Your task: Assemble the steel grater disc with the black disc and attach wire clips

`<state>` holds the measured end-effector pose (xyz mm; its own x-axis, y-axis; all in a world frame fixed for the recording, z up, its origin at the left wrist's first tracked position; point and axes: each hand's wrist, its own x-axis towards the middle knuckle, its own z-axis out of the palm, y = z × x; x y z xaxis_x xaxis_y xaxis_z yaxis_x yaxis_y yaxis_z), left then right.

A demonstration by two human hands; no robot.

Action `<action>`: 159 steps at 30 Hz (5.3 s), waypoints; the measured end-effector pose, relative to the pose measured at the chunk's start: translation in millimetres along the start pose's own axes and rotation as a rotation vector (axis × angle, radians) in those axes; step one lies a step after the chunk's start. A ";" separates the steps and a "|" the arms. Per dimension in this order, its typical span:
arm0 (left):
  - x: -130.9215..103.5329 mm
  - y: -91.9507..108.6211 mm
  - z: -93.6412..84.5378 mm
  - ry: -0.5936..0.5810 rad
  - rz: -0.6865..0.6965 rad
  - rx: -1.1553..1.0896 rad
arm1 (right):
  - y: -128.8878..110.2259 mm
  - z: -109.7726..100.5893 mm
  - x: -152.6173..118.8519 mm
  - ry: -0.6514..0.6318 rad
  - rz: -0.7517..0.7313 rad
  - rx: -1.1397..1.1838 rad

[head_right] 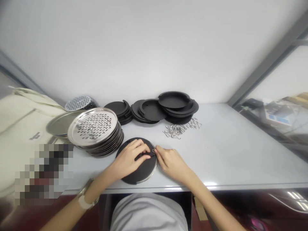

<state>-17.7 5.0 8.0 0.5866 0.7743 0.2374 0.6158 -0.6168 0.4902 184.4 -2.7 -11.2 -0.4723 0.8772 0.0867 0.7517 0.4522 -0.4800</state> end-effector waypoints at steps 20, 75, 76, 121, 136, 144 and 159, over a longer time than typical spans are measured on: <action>1.0 -0.1 1.0 -0.013 -0.005 -0.009 | -1.2 0.0 0.2 -0.004 -0.009 -0.061; -3.4 4.3 8.9 0.075 -0.102 -0.034 | -4.1 5.3 -7.3 0.043 0.089 -0.089; -3.5 4.3 9.1 0.076 -0.104 -0.036 | -4.1 4.5 -7.4 0.037 0.084 -0.082; 29.3 -2.6 -4.1 -0.106 0.131 -0.386 | -9.6 -2.1 -14.1 0.039 0.102 0.182; 27.0 -3.5 -5.6 -0.086 0.127 -0.340 | -5.1 4.6 -13.4 0.082 0.131 0.265; 28.6 -4.2 -6.6 -0.031 0.134 -0.358 | -3.0 4.6 -12.1 0.116 0.130 0.337; 29.2 -7.7 -1.6 0.045 -0.008 -0.555 | -4.1 4.8 -12.1 0.113 0.137 0.363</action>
<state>-6.2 32.6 12.6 0.5527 0.7914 0.2611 0.2433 -0.4529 0.8577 184.8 -15.9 -14.4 -0.3102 0.9468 0.0856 0.5838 0.2608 -0.7689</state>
